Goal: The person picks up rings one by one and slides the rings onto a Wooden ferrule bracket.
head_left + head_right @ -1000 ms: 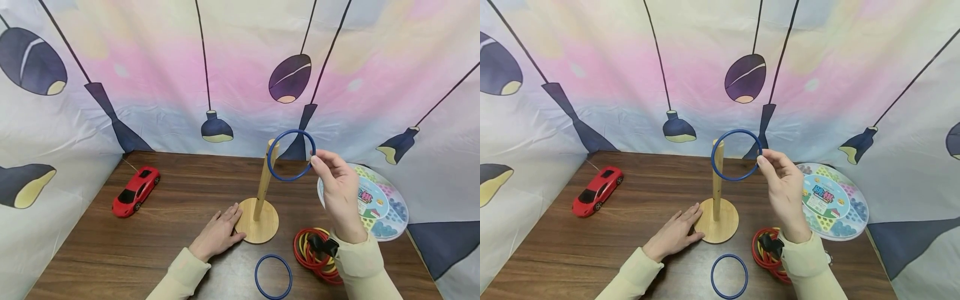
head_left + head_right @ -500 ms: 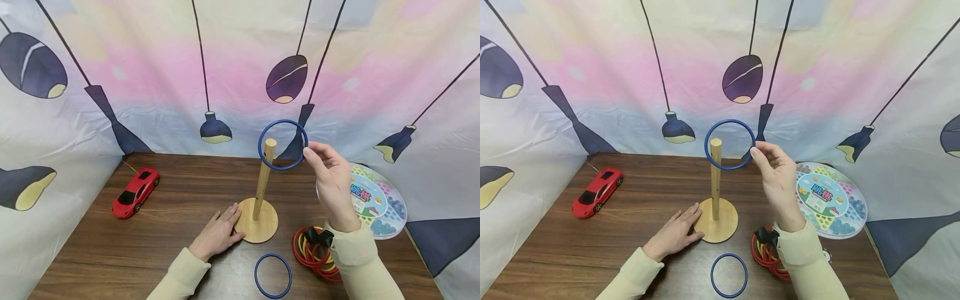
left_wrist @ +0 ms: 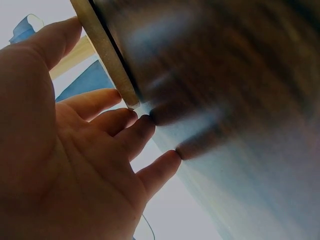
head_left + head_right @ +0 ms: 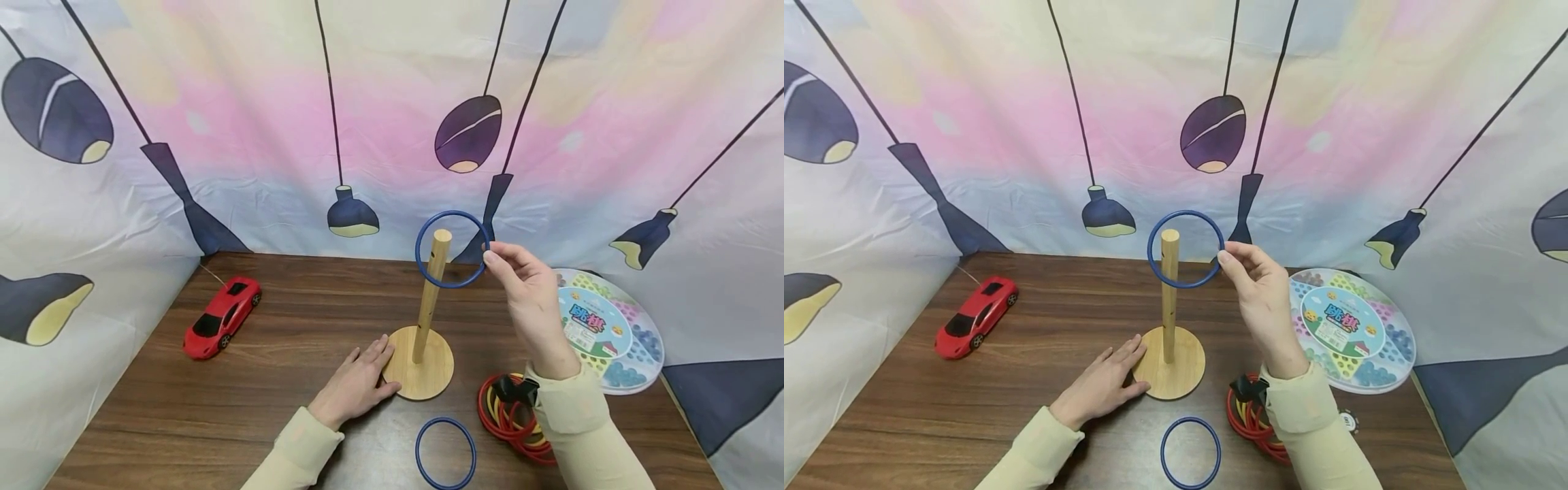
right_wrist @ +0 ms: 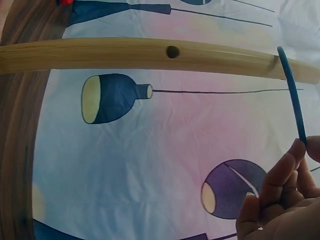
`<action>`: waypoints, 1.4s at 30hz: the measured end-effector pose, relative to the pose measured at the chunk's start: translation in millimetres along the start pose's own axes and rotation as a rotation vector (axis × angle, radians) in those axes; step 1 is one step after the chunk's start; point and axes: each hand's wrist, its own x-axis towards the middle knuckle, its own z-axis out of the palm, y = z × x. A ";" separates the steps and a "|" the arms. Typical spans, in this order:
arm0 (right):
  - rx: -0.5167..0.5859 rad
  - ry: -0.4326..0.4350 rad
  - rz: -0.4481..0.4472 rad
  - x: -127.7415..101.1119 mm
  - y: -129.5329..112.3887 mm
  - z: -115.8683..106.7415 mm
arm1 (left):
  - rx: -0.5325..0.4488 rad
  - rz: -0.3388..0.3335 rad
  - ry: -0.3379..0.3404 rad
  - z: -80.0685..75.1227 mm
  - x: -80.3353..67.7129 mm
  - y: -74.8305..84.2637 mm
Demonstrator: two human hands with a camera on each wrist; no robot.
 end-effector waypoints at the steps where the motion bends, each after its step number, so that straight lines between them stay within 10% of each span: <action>1: -0.013 -0.005 0.012 0.0 1.7 0.2 | 0.000 0.000 0.000 0.0 -0.2 -0.2; 42: -0.643 -0.551 0.318 -32.5 106.2 -13.7 | -0.009 0.007 0.000 -0.1 -1.3 -1.0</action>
